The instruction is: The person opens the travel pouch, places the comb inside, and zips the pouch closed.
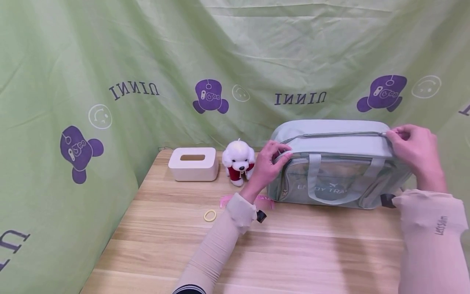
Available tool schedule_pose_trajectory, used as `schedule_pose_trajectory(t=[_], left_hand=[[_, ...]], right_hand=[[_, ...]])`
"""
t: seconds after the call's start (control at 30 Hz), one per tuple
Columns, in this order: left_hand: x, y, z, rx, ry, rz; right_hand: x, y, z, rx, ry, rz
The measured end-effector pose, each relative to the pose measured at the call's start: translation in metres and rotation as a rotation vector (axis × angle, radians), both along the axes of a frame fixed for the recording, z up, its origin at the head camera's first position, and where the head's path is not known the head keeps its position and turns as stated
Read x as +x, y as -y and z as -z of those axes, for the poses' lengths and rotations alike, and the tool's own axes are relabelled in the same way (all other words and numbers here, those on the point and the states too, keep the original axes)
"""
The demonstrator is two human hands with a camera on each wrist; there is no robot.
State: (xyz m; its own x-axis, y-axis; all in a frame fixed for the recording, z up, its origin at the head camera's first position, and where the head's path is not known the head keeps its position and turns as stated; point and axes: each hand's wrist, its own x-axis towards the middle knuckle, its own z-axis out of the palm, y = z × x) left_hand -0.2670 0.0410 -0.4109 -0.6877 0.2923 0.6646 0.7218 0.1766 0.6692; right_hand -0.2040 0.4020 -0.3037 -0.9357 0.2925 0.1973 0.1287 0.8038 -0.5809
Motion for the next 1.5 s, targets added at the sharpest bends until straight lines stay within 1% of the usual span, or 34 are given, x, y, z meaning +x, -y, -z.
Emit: schedule_pose_trajectory(t=[0.13,0.33,0.5,0.77,1.2,1.4,1.5], left_hand=[[0.0,0.0,0.0,-0.004,0.004,-0.003],[0.0,-0.001,0.003,0.009,0.01,0.009],[0.002,-0.002,0.005,0.01,0.019,0.009],[0.001,-0.001,0.006,0.015,0.025,0.008],[-0.001,0.0,0.006,0.026,0.012,0.012],[-0.002,0.001,0.006,0.025,0.011,0.009],[-0.001,0.0,0.005,0.028,0.013,0.011]], right_hand=[[0.0,-0.003,0.002,-0.007,0.003,0.01],[0.004,-0.008,0.003,-0.01,0.002,0.025],[0.007,-0.016,0.006,-0.027,0.023,0.037],[0.01,-0.027,0.01,-0.034,0.029,0.071],[0.009,-0.029,0.016,-0.038,0.014,0.108],[0.01,-0.03,0.018,-0.06,0.036,0.116],[0.011,-0.031,0.02,-0.094,0.04,0.121]])
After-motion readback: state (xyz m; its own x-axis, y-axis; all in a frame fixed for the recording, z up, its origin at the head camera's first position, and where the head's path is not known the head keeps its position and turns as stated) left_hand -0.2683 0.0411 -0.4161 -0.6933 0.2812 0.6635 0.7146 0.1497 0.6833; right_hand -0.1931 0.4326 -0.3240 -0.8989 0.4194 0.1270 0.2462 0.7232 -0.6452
